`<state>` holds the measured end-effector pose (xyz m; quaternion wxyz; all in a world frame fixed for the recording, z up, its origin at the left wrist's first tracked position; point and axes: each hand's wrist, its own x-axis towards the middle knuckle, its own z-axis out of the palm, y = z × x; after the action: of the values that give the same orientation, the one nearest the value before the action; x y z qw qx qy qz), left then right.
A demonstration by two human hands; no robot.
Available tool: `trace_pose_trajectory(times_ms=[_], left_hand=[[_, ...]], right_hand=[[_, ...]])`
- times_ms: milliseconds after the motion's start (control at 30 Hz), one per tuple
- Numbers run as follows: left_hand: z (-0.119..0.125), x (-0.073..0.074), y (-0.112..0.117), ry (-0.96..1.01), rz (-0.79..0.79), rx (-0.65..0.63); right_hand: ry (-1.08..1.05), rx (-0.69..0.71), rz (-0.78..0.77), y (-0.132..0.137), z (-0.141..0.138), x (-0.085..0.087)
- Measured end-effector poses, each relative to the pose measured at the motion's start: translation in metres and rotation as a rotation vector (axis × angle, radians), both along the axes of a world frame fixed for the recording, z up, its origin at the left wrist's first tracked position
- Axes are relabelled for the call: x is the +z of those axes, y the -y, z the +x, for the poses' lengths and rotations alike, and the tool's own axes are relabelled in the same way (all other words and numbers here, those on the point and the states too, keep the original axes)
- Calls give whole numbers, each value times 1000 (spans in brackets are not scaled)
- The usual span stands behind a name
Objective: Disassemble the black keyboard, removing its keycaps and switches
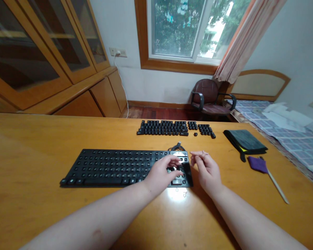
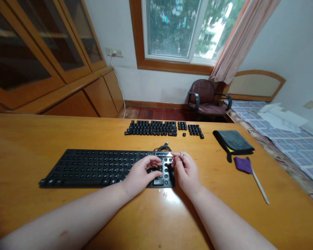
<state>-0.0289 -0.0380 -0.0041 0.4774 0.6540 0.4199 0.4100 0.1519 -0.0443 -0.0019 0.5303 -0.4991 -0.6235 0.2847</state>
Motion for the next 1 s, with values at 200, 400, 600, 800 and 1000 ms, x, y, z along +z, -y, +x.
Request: trace_pose_trajectory(times_ms=[200,400,600,800,1000], left_hand=[[3,-10,0,52,5,15],[1,-8,3,-50,99,-2],[-1,4,4,-149,152,-1],[-3,6,4,-183,217,-29],[-3,9,4,-185,203,-46]], right_hand=[[319,338,96,-2,3,9],[426,322,74,-1,-1,2],[549,-87,48,-7,24,24],[730,-558,-40,-67,97,56],[841,-505,-105,-109,139,11]])
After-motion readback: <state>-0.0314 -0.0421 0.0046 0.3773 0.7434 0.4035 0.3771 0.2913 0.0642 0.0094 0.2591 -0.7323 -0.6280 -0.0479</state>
